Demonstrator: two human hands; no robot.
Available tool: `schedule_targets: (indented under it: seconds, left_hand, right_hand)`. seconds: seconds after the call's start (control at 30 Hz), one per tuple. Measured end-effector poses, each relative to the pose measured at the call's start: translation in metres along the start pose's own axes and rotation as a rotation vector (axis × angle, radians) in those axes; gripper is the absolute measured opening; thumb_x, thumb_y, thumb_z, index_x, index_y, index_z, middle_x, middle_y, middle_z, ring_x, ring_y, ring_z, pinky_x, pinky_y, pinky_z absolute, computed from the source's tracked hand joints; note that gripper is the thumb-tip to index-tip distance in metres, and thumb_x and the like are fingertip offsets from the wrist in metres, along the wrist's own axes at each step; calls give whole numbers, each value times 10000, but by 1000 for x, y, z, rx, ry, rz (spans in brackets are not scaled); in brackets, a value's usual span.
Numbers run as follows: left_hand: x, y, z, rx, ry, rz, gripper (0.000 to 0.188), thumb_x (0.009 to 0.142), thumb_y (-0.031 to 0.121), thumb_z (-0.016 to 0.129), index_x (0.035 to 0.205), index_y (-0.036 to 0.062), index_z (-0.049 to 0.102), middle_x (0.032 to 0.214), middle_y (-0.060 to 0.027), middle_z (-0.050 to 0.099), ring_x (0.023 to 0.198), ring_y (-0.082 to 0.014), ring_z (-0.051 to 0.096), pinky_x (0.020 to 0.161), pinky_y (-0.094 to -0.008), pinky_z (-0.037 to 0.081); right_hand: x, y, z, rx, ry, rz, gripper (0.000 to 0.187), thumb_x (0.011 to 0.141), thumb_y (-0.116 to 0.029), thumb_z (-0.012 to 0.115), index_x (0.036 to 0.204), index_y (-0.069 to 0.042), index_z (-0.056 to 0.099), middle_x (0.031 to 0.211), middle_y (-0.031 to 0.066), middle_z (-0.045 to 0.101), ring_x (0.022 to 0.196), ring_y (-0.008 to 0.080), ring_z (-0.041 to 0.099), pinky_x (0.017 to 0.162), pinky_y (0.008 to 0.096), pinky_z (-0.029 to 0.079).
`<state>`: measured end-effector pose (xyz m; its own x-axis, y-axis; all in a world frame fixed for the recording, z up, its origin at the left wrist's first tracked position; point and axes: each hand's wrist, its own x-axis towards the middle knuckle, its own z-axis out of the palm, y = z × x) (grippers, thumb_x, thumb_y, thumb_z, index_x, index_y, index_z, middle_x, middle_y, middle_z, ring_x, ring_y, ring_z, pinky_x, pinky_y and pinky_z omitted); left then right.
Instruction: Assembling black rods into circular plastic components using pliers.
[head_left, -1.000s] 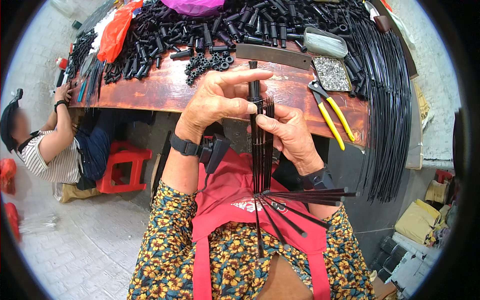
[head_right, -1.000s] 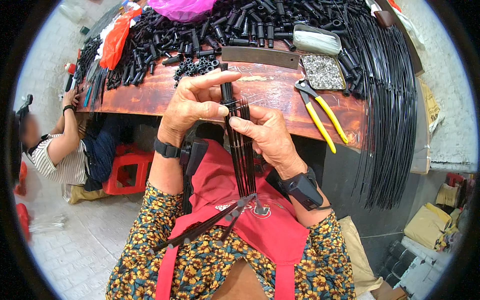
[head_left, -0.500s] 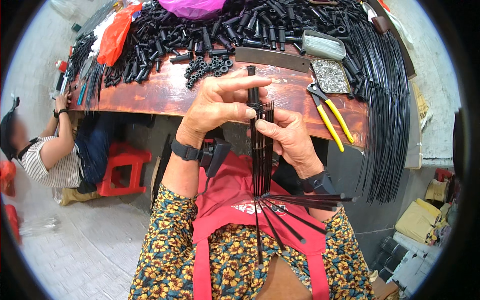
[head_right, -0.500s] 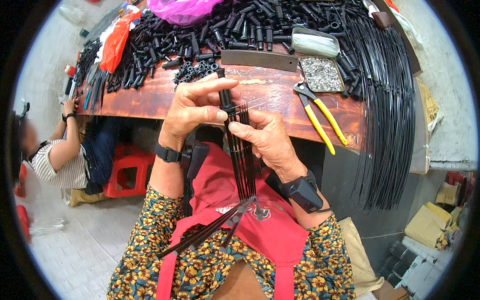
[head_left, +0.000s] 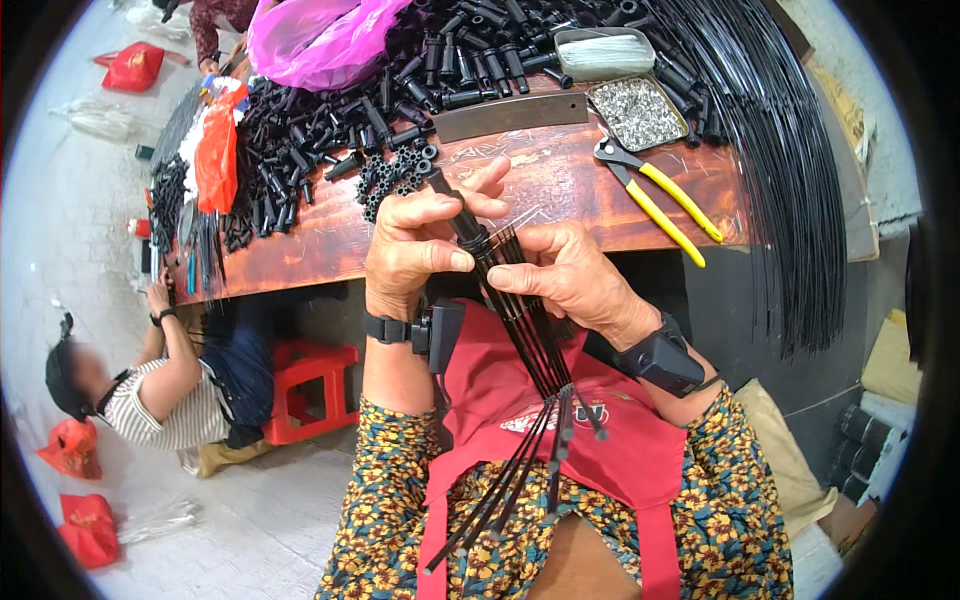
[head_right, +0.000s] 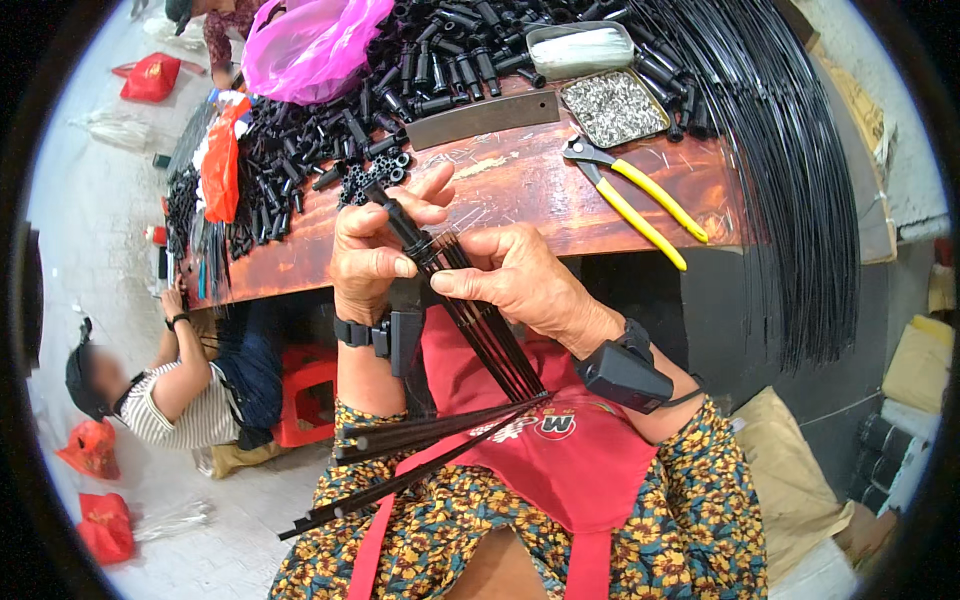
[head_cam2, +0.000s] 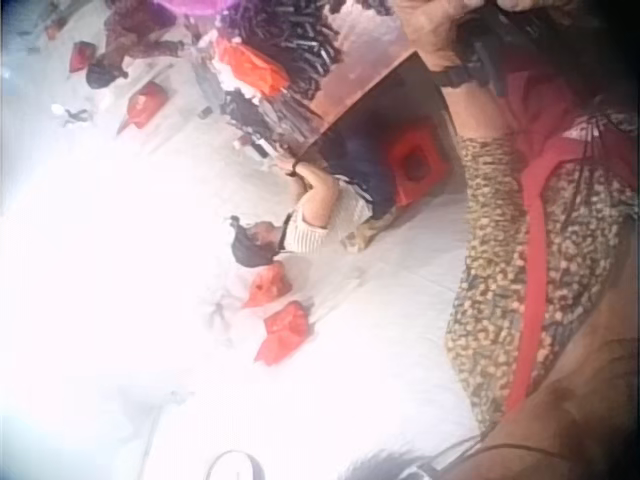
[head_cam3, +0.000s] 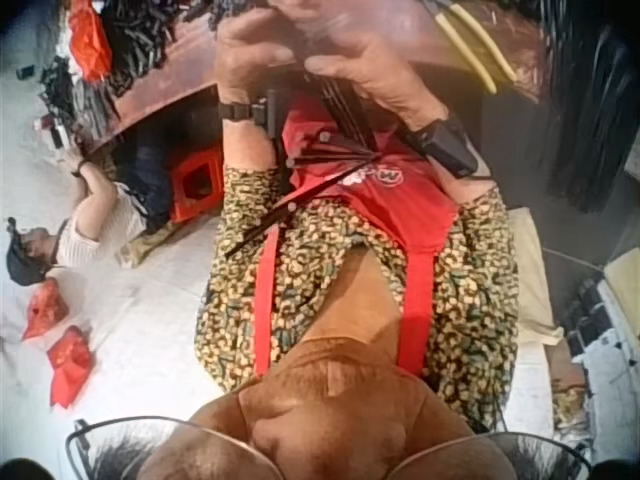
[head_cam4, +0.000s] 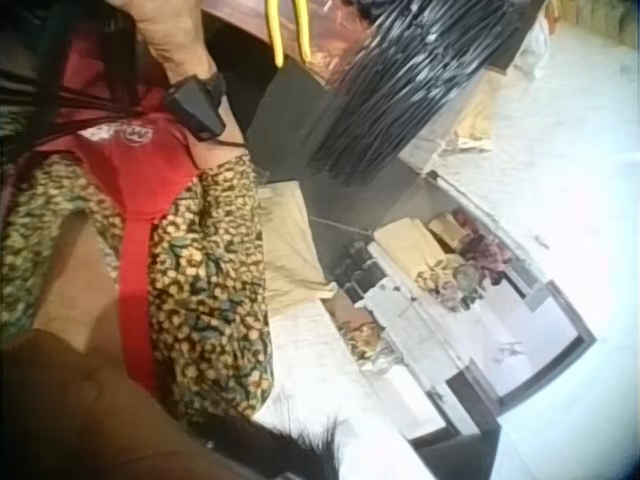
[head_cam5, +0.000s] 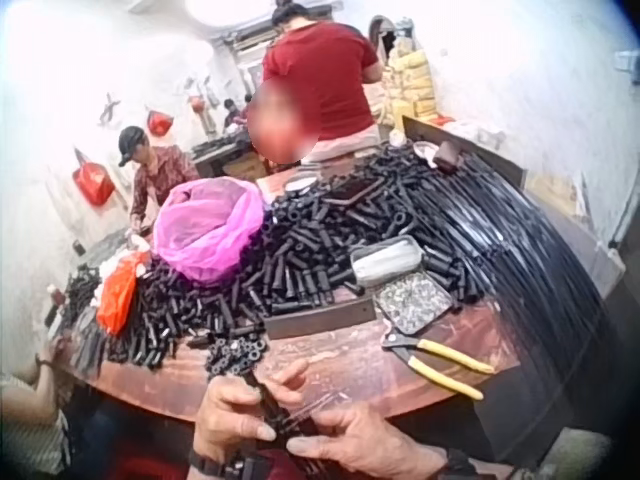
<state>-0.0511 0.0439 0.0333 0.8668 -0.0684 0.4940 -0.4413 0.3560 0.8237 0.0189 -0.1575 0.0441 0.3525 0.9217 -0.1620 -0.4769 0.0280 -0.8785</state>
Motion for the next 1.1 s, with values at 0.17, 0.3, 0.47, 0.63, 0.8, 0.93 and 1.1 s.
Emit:
schedule_targets:
  seconds: [0.17,0.3,0.47,0.63,0.8,0.93,1.1]
  left_hand:
    - [0,-13,0,-183,-1,35,676,599,-106,734,1186,223,669,1128,-259,643,1301,-453,423,1108,-594,258]
    - [-9,-17,0,-173,76,-8,620,583,-72,745,1126,222,697,1054,-235,665,1245,-426,494,1133,-562,269]
    - [-8,-33,13,-396,74,82,643,618,-57,753,1179,240,645,1032,-209,665,1255,-437,478,1129,-546,299]
    - [-7,-49,26,-578,89,189,617,724,-40,719,1226,301,606,1043,-193,661,1312,-467,394,1146,-612,184]
    - [-10,-51,29,-537,188,114,478,726,106,747,1173,254,660,1061,-90,688,1384,-448,282,1156,-616,119]
    - [-6,-48,26,-493,108,133,376,713,170,749,1084,137,696,1132,-87,668,1403,-426,254,1157,-613,125]
    - [-1,-39,39,-513,90,60,333,696,177,751,1003,56,702,1400,-231,462,1419,-408,224,1173,-578,118]
  right_hand:
    - [-2,-3,0,49,-41,-44,163,848,-126,714,968,-15,705,763,-65,595,699,22,509,611,209,417]
    - [-3,-6,1,17,-65,-31,159,844,-117,710,950,1,703,786,-54,607,736,27,523,640,213,430]
    - [6,14,-2,66,-76,-145,176,835,-176,731,931,-33,697,649,-73,554,477,-1,421,401,196,276]
    - [7,9,-1,122,-125,-117,195,838,-139,723,985,-15,692,700,-68,568,524,-1,444,431,189,294]
    - [7,4,-2,120,-115,-198,225,833,-118,728,1029,-16,681,749,-46,614,547,1,465,448,177,315]
    - [10,7,-2,239,-202,-183,230,840,-129,727,1035,-19,676,782,-13,656,544,3,483,442,174,320]
    - [10,4,-6,334,-277,-183,230,845,-120,727,1039,-11,668,869,43,692,662,59,607,521,181,431]
